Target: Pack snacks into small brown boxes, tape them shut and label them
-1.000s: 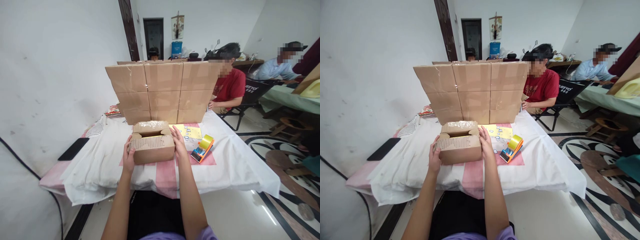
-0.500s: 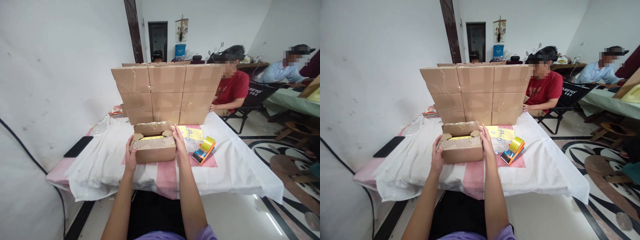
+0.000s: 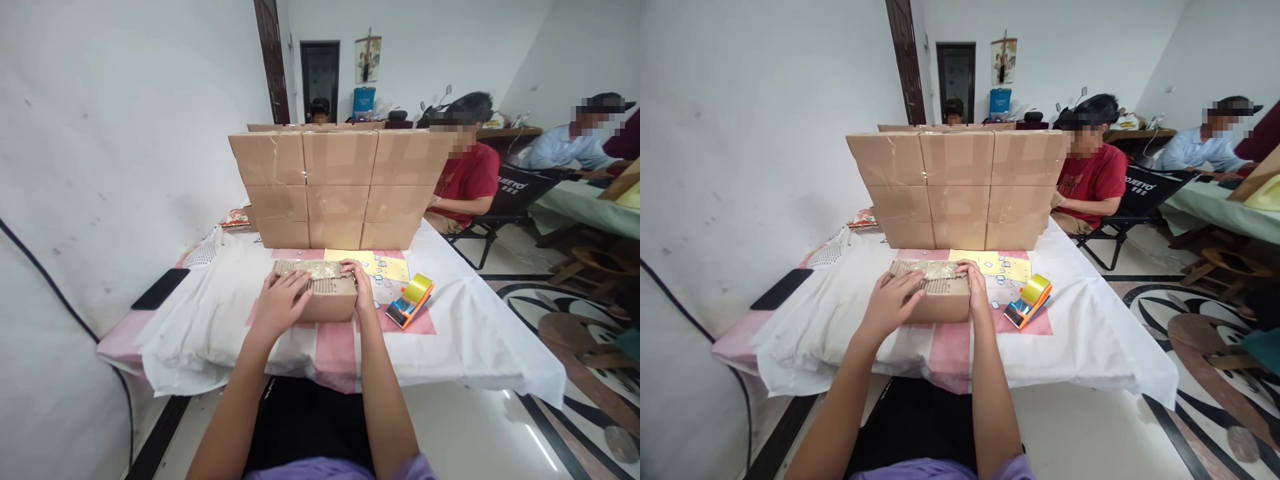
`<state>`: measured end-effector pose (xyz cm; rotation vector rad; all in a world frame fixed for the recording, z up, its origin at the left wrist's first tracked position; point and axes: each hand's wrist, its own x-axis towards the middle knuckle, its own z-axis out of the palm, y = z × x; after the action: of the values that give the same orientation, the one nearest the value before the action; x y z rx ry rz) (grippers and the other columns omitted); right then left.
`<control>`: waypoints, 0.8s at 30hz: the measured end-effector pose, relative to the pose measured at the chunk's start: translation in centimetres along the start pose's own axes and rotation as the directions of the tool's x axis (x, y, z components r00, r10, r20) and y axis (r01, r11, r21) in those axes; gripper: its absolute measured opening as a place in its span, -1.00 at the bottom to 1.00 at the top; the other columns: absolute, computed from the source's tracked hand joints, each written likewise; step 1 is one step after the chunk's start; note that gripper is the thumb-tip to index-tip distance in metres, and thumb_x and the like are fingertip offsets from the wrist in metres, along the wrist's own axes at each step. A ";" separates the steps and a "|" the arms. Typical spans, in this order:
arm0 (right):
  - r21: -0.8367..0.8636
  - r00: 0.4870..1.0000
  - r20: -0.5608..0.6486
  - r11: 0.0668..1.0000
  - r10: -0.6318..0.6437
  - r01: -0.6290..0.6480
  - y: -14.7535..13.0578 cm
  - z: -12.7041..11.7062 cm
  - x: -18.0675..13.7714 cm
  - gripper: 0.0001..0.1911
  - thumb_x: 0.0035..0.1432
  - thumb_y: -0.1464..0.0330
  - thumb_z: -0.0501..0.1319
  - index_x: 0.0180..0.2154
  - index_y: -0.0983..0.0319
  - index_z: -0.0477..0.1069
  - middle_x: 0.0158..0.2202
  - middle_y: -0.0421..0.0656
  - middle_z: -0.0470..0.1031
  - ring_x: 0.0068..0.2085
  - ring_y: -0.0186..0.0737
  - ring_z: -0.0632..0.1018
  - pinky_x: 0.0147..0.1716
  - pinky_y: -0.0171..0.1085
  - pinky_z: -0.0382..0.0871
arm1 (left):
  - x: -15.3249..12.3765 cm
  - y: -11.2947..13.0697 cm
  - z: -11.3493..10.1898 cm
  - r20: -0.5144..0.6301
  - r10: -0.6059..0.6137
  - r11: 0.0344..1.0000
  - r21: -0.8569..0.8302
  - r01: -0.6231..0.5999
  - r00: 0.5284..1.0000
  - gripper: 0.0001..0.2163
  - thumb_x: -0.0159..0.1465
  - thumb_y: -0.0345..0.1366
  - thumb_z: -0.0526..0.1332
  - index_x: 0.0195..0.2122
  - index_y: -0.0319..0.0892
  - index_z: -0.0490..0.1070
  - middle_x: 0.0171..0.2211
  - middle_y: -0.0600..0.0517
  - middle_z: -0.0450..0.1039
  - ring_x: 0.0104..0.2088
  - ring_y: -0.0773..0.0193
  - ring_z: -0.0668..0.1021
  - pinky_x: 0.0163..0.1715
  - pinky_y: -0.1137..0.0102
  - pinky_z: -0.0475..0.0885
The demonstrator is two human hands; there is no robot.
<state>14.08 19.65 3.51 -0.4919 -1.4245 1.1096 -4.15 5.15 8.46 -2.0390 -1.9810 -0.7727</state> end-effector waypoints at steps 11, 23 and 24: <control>-0.424 0.877 -0.379 0.898 -0.297 0.120 -2.2 -3.1 -3.2 -0.72 0.35 0.21 0.10 -0.06 0.18 0.49 0.07 -0.03 0.48 0.18 -0.06 0.45 0.26 0.04 0.22 | 1.7 1.4 -0.4 0.210 -0.053 0.994 0.105 0.031 0.976 -0.45 0.32 0.02 0.22 0.29 -0.07 0.35 0.31 -0.09 0.35 0.26 -0.12 0.42 0.17 -0.01 0.29; -0.381 0.729 -0.684 0.854 -0.002 -0.355 1.3 -13.4 -4.9 -0.64 0.05 0.02 0.21 -0.33 0.18 0.31 -0.41 -0.19 0.44 -0.35 -0.13 0.50 -0.31 -0.17 0.43 | 2.7 0.4 0.4 0.190 -0.005 0.988 0.153 -0.025 0.982 -0.44 0.25 0.09 0.26 0.24 0.02 0.43 0.22 -0.08 0.43 0.17 -0.17 0.42 0.13 0.00 0.29; -0.395 0.748 -0.664 0.848 0.004 -0.354 1.5 -13.0 -4.9 -0.64 0.05 0.02 0.22 -0.38 0.18 0.32 -0.44 -0.19 0.44 -0.38 -0.12 0.49 -0.33 -0.17 0.41 | 2.6 0.4 0.4 0.185 -0.002 0.988 0.150 -0.026 0.983 -0.46 0.26 0.07 0.26 0.22 0.02 0.44 0.21 -0.07 0.44 0.18 -0.16 0.42 0.13 0.01 0.29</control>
<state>26.69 20.66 -2.39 -1.2921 -1.0269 0.5890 -3.79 7.60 9.45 -2.0963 -2.0503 -0.4282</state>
